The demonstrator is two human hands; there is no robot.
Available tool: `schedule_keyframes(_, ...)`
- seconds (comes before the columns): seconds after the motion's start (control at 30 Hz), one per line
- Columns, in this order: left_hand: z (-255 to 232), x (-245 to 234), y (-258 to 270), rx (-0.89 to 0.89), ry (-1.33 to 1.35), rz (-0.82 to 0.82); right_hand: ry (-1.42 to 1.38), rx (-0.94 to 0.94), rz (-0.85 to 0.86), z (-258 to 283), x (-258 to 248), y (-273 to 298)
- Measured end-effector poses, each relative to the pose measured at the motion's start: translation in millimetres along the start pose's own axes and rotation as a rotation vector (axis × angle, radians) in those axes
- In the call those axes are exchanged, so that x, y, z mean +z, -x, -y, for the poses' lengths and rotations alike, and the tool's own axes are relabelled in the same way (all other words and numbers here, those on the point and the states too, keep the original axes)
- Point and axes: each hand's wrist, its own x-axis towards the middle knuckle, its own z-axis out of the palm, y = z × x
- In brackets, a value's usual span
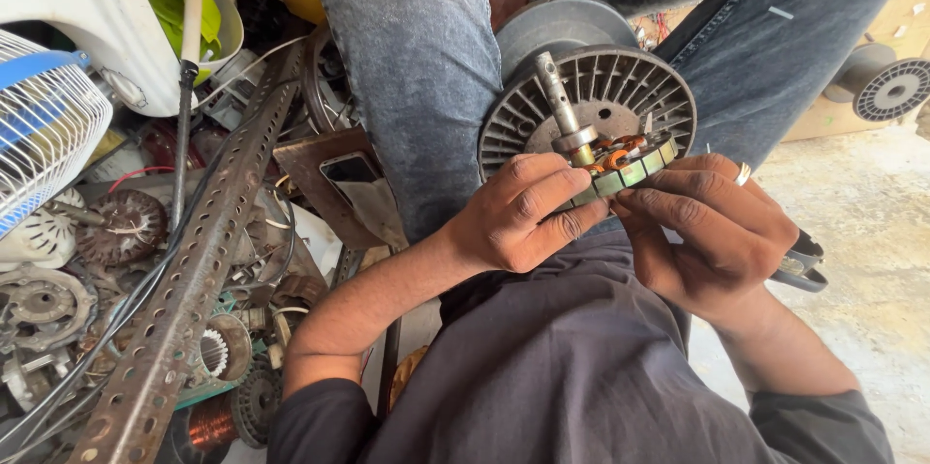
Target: The person is repairing an electric motor rotor by inserting small white insulating pieces into the slots between copper windings. They use orange-handled scissors to cut the pieces and their fingers to press them into place.
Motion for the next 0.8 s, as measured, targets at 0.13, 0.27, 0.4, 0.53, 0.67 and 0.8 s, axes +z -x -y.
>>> schedule_keyframes(0.13,0.8,1.2,-0.6,0.012,-0.020,0.001,0.044,-0.007,0.022,4.5,-1.7,-4.2)
schedule_keyframes(0.27,1.5,1.7,-2.1,0.021,-0.016,-0.026,0.060,-0.020,0.072,4.7,-6.5,-7.2)
schedule_keyframes(0.4,1.5,-1.7,-5.8,0.011,-0.008,-0.054,0.089,-0.063,0.088,4.0,-7.8,-9.2)
schedule_keyframes(0.53,-2.0,-4.5,-17.0,-0.008,-0.010,-0.136,0.137,-0.066,0.064,0.6,-7.4,-7.0)
schedule_keyframes(0.67,-19.7,-10.6,-29.4,-0.402,0.271,-0.176,0.186,-0.110,0.093,-0.2,-6.4,-5.4)
schedule_keyframes(0.8,-25.6,-18.4,-40.8,-0.743,0.457,-0.120,0.208,-0.177,0.116,0.4,-7.6,-13.1)
